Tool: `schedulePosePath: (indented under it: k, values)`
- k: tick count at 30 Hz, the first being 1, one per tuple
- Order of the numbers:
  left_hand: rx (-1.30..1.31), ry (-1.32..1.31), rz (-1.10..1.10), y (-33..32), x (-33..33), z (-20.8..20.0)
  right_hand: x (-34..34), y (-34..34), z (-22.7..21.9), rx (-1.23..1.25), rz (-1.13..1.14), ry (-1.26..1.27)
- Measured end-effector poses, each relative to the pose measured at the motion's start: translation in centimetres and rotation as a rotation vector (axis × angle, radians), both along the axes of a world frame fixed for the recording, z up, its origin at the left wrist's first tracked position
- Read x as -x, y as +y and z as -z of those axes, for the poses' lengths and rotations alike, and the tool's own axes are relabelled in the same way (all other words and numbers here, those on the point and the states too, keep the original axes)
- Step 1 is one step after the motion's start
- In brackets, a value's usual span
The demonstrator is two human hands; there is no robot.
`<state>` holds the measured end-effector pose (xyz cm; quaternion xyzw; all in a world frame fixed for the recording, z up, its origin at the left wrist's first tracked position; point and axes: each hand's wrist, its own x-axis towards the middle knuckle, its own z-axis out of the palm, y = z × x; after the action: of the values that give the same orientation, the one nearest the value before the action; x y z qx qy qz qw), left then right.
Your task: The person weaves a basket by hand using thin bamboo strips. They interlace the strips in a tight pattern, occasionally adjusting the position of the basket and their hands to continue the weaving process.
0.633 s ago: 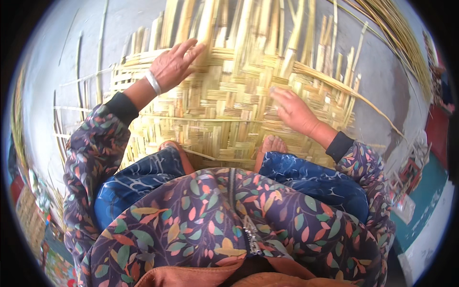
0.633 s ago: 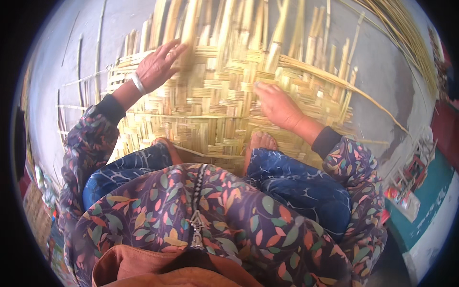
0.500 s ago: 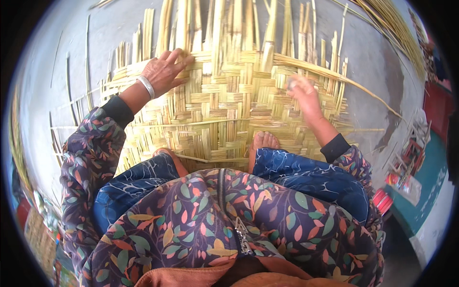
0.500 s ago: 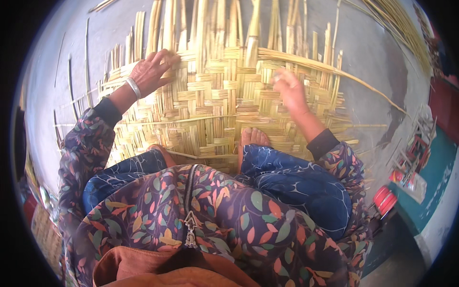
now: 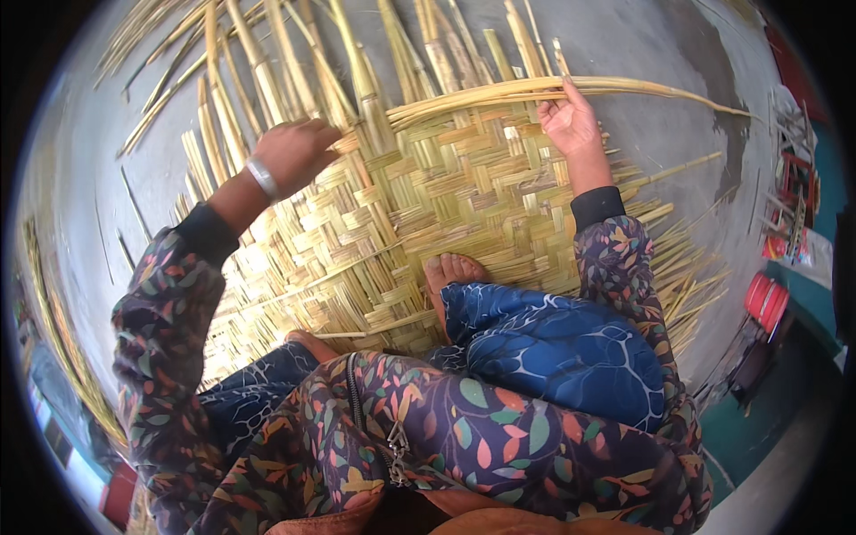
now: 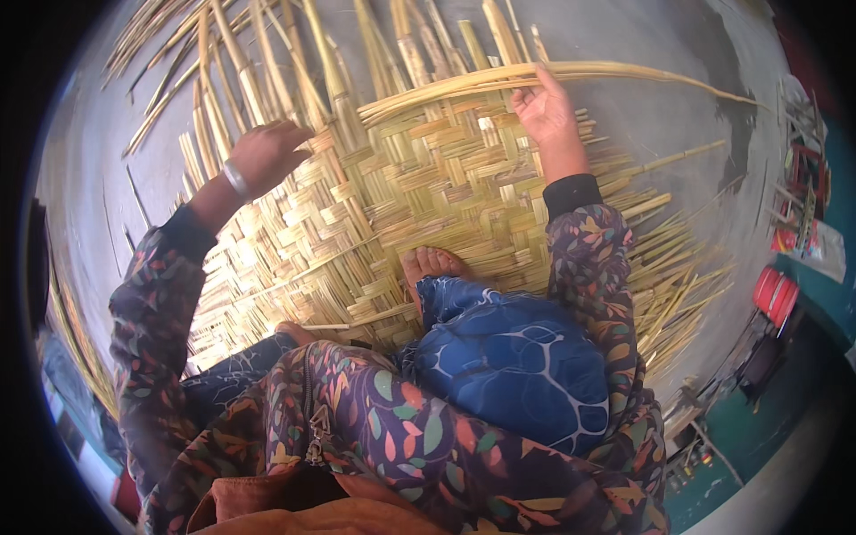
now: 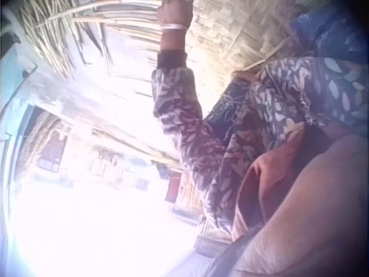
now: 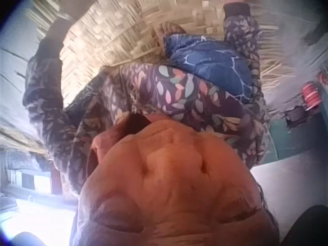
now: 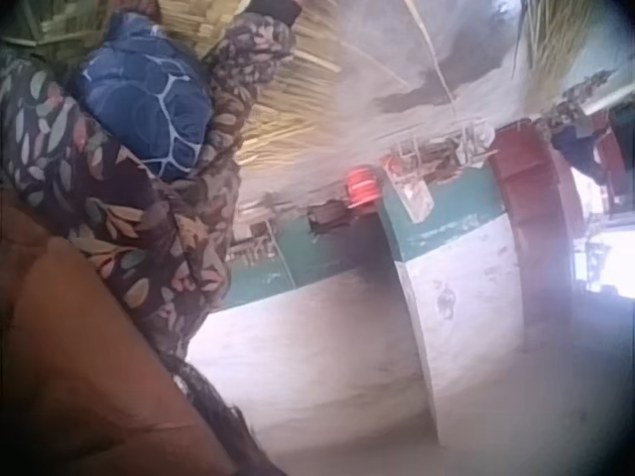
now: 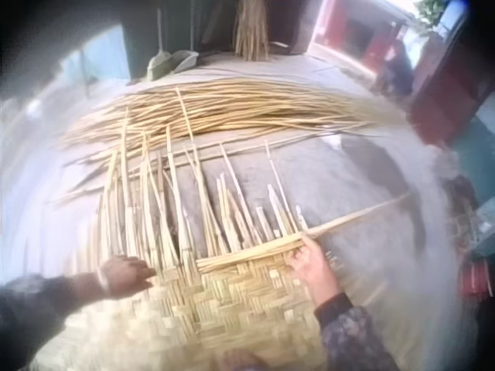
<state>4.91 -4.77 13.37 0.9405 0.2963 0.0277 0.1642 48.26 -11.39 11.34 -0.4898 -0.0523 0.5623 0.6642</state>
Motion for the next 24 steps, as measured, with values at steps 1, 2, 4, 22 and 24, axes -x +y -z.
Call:
schedulePosePath:
  k: [1,2,4,22,24]
  values:
    - [0.002,-0.076,0.004,0.4,-2.8,-0.7,-0.5,0.0,-0.1,-0.017,-0.039,0.010]
    - [-0.031,-0.255,0.010,0.5,-4.4,-0.2,0.1,-0.4,-2.1,-0.027,-0.075,-0.050]
    - [0.002,-0.329,0.013,1.2,-10.0,-1.3,-0.1,-0.5,-4.1,-0.065,-0.146,-0.129]
    - [0.939,-0.533,0.047,3.2,-23.4,-9.5,3.0,-0.1,-12.5,-0.291,-0.133,-0.486]
    - [0.810,-0.529,-0.015,3.1,-23.6,-9.1,3.5,0.2,-12.8,-0.323,-0.139,-0.542]
